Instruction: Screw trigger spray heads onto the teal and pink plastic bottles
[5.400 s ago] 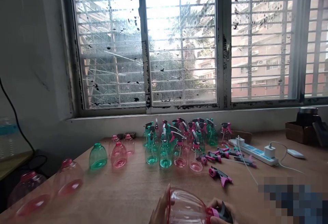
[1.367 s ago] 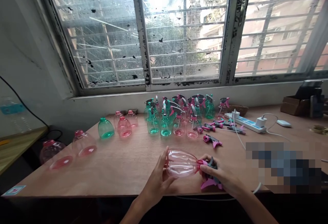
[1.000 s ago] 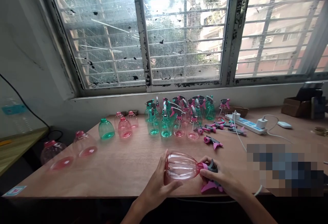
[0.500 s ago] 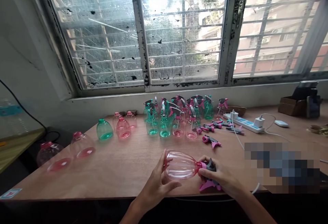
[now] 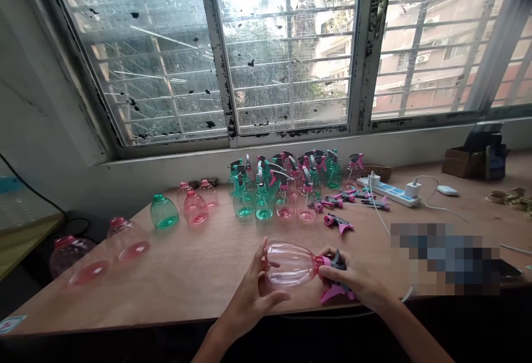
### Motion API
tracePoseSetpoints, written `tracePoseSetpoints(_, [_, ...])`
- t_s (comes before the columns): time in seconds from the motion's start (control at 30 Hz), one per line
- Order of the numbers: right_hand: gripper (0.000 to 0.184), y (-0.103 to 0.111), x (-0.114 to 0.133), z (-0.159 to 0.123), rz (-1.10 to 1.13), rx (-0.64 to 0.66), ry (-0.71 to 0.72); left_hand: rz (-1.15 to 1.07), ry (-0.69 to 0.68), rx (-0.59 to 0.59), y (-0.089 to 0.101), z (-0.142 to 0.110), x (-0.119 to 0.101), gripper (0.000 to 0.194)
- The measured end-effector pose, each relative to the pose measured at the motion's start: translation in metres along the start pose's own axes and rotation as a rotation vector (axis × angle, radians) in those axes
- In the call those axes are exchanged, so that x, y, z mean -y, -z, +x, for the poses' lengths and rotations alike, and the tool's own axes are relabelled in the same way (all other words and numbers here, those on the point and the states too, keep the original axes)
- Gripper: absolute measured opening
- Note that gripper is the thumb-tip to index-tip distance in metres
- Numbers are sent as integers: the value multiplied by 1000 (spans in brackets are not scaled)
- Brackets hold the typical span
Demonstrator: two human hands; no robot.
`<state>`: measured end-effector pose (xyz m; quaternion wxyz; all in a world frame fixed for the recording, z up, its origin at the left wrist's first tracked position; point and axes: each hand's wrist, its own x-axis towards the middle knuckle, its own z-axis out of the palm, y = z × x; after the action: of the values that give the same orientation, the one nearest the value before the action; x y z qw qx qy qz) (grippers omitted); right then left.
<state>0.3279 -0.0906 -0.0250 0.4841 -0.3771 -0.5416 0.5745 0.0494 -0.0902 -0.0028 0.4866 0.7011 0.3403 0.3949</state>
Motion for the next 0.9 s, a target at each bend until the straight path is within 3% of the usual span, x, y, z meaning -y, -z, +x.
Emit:
tracePoseSetpoints(0.17, [35, 3, -3, 0, -29, 10, -13, -89, 14, 48, -4, 0, -11, 106])
tracePoseSetpoints(0.4, [32, 2, -1, 0, 7, -3, -6, 65, -38, 8, -1, 1, -7, 92])
tracePoseSetpoints(0.63, [37, 1, 3, -2, -8, 8, -15, 45, -5, 23, -1, -1, -4, 106])
tracePoseSetpoints(0.9, [33, 1, 3, -4, 26, 9, -2, 101, -34, 4, -2, -1, -7, 98])
